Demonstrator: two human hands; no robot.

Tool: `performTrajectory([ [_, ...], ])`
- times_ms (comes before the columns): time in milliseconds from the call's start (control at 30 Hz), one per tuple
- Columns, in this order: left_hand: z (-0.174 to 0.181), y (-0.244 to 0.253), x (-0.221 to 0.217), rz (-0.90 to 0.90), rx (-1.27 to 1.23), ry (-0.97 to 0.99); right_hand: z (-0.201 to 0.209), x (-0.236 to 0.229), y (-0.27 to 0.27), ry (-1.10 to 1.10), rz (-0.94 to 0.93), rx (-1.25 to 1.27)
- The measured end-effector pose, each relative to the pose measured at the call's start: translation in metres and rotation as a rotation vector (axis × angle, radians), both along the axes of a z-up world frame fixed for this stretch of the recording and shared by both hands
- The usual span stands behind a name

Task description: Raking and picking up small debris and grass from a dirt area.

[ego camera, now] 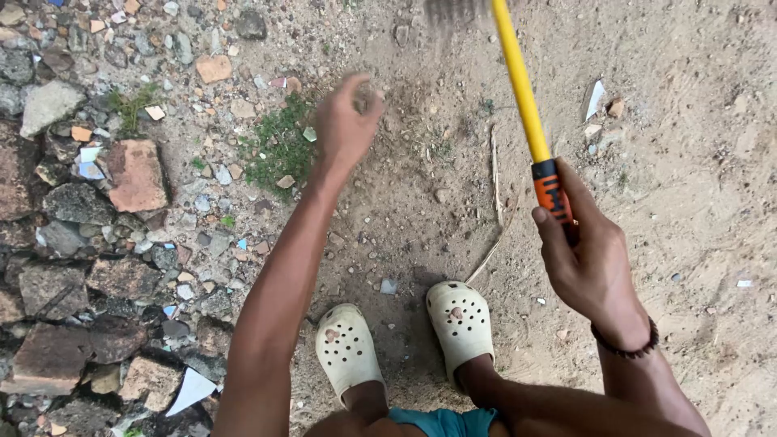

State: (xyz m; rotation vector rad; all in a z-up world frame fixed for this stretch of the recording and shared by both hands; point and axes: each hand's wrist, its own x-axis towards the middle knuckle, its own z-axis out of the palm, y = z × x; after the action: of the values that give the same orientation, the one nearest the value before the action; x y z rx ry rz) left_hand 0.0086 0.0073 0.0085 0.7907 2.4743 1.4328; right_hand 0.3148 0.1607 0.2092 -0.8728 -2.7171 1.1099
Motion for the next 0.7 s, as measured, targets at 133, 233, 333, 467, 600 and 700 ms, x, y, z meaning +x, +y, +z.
performTrajectory([
  [133, 0.000, 0.022, 0.016, -0.267, -0.057, 0.456, -0.002, -0.005, -0.008, -0.064, -0.065, -0.100],
  [233, -0.014, 0.029, 0.016, -0.386, -0.509, 0.405, -0.002, -0.004, -0.009, -0.094, -0.126, -0.180],
  [333, -0.030, 0.030, 0.010, -0.380, -0.641, 0.515, -0.004, 0.002, -0.004, -0.059, -0.178, -0.233],
  [467, -0.024, 0.010, 0.004, -0.338, -0.785, 0.646, -0.004, 0.012, 0.003, -0.047, -0.224, -0.291],
  [600, -0.016, -0.019, 0.006, -0.296, -0.860, 0.430, -0.005, 0.025, 0.008, -0.086, -0.275, -0.361],
  [700, 0.027, -0.031, 0.019, -0.293, -0.891, 0.232, -0.013, 0.028, 0.003, -0.057, -0.257, -0.360],
])
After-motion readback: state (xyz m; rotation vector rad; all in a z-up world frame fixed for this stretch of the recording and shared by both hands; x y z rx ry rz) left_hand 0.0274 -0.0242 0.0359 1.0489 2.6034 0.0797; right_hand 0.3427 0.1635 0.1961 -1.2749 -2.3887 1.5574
